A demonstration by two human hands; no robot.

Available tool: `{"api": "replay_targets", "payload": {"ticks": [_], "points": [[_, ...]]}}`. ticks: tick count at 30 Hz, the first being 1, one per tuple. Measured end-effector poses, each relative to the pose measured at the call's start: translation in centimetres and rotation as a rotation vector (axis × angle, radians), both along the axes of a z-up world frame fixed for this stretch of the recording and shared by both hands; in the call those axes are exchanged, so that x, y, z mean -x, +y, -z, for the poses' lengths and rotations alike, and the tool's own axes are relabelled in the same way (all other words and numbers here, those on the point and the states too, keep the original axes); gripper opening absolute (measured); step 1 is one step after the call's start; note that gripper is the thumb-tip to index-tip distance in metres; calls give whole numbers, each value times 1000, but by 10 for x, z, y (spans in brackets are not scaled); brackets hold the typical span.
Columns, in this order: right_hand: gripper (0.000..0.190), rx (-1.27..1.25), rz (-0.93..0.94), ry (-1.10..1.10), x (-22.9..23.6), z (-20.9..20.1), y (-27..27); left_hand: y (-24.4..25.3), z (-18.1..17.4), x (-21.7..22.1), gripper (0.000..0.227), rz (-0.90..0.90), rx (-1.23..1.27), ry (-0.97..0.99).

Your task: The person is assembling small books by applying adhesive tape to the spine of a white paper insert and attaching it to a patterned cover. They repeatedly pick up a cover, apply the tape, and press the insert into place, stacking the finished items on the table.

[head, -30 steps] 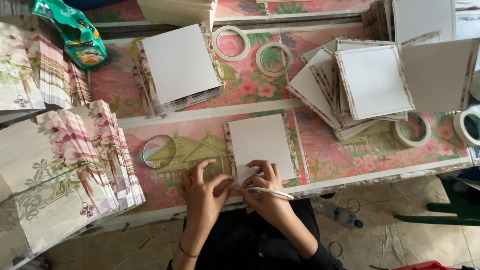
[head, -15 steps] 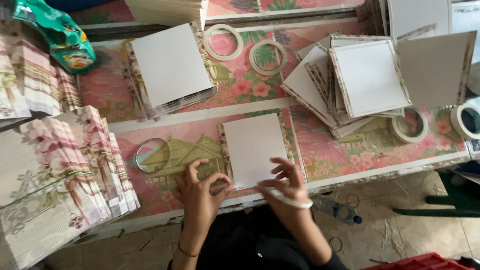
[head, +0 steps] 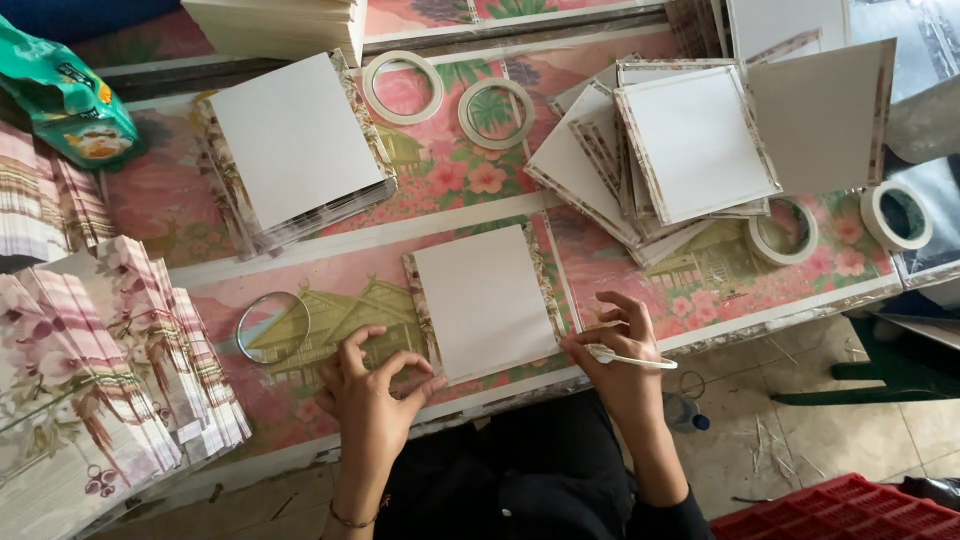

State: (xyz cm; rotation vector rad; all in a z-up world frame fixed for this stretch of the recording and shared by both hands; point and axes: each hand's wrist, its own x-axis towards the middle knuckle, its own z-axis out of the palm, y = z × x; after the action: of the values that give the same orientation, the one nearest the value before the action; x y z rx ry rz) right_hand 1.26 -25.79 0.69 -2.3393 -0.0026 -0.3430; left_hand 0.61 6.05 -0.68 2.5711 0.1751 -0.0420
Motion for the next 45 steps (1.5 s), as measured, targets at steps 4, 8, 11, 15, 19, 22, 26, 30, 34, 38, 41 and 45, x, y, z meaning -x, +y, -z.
{"api": "replay_targets", "payload": {"ticks": [4, 8, 11, 15, 19, 22, 26, 30, 34, 38, 41, 45], "points": [[11, 92, -10, -17, 0, 9, 1, 0, -1, -1, 24, -11, 3, 42], [10, 256, 12, 20, 2, 15, 10, 2, 5, -6, 30, 3, -22, -34], [3, 325, -165, -61, 13, 12, 30, -4, 3, -23, 34, -121, 24, -159], [5, 161, -312, 21, 28, -4, 70, -33, 10, -18, 55, -104, -101, -276], [12, 96, -284, -62, 32, -5, 100, -46, -9, 6, 33, 77, -30, -195], [27, 72, -309, -42, 39, 4, 100, -42, -14, 8, 19, 112, 38, -167], [43, 14, -407, -62, 42, -13, 85, -38, -13, 8, 29, 134, 77, -114], [23, -48, -378, -92, 46, -11, 76, -42, -12, 12, 44, 101, 51, -69], [8, -35, -243, -52, 43, 5, 70, -41, -8, 14, 44, 111, 52, -129], [9, -45, -251, -49, 30, 2, 73, -44, -10, 18, 51, 74, 41, -75], [7, -24, -282, -35, 24, 5, 72, -43, -13, 18, 51, 97, 67, -76], [7, -6, -294, 19, 20, 9, 71, -49, -10, 19, 51, 67, 64, -28]]}}
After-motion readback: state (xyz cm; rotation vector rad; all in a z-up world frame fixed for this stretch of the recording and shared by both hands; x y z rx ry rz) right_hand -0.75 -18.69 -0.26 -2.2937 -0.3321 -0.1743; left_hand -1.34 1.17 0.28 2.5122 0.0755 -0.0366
